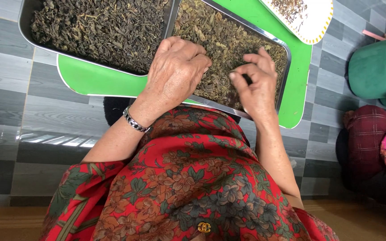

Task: Sorting dried tea leaves by hand to remove stems and impurities

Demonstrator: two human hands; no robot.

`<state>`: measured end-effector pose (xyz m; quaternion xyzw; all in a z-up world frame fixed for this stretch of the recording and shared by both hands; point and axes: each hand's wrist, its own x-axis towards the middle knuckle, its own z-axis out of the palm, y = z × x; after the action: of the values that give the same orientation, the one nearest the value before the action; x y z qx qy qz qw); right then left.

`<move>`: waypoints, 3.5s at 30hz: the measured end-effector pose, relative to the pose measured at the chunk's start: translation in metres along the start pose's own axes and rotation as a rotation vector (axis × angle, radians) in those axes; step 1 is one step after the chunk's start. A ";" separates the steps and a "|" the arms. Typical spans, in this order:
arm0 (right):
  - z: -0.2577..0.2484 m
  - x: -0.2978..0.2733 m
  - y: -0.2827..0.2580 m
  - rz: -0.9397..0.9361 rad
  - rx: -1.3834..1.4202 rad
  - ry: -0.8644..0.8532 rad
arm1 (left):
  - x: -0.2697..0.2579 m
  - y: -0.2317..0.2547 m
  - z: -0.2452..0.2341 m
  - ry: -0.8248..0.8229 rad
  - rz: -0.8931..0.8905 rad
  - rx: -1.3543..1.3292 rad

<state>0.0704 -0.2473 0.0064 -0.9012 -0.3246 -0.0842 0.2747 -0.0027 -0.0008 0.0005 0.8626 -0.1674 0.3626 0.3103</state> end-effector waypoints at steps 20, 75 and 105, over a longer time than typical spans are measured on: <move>0.015 0.010 -0.015 -0.141 -0.187 -0.074 | 0.000 0.001 0.001 -0.022 0.009 0.040; -0.008 -0.010 -0.026 0.053 0.378 -0.020 | -0.001 0.014 0.029 -0.120 -0.070 -0.250; -0.009 -0.016 -0.029 0.185 0.676 -0.043 | -0.005 0.013 0.034 -0.151 -0.056 -0.167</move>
<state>0.0399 -0.2424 0.0212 -0.7864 -0.2569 0.0723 0.5570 0.0054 -0.0321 -0.0160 0.8631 -0.1957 0.2724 0.3776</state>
